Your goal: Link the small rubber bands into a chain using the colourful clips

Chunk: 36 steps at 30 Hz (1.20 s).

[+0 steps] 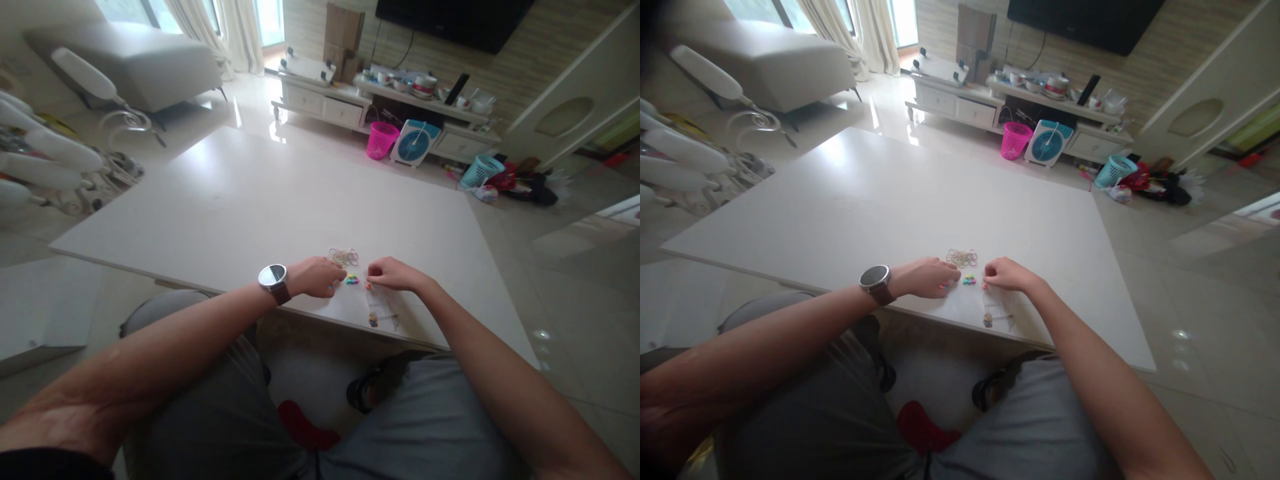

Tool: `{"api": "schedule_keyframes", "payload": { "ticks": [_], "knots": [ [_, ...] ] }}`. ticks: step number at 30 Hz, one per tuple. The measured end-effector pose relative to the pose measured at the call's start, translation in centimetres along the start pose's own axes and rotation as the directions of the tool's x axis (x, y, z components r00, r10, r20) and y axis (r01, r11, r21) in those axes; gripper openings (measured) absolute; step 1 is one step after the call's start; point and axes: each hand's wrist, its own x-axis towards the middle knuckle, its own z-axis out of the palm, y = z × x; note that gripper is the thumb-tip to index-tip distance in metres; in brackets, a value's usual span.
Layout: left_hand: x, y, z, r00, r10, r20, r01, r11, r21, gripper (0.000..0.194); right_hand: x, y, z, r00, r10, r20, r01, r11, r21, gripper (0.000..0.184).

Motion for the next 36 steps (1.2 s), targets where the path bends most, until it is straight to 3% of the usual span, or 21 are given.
{"api": "schedule_keyframes", "payload": {
  "ticks": [4,7,15,22,29,36],
  "knots": [
    [0.0,-0.1,0.1,1.0,0.006,-0.008,-0.006,1.0,-0.002,0.016,-0.4,-0.2,0.1,0.999,-0.007,0.042,0.006,0.999,0.041,0.017],
    [0.0,0.0,0.0,1.0,0.002,-0.011,-0.002,1.0,-0.009,0.015,-0.3,0.0,0.3,1.0,-0.008,0.01,0.007,0.999,0.052,0.014],
    [0.1,0.0,-0.1,1.0,0.016,-0.022,-0.017,1.0,-0.012,0.014,1.5,0.4,1.8,0.959,-0.059,-0.278,0.082,0.994,0.072,0.014],
    [0.1,0.1,-0.2,1.0,0.0,0.002,0.0,1.0,0.007,0.015,3.0,-0.2,2.6,0.91,-0.155,-0.384,0.17,0.985,0.006,0.014],
    [-0.6,0.5,-1.1,0.999,-0.034,-0.019,0.033,0.999,-0.02,0.016,3.0,-1.6,1.7,0.919,-0.267,-0.291,0.209,0.953,-0.218,0.015],
    [-0.8,2.3,-2.3,0.973,0.119,-0.199,-0.114,0.993,0.036,0.02,2.7,-3.1,1.0,0.937,-0.31,-0.161,0.267,0.933,-0.243,0.016]
  ]
}}
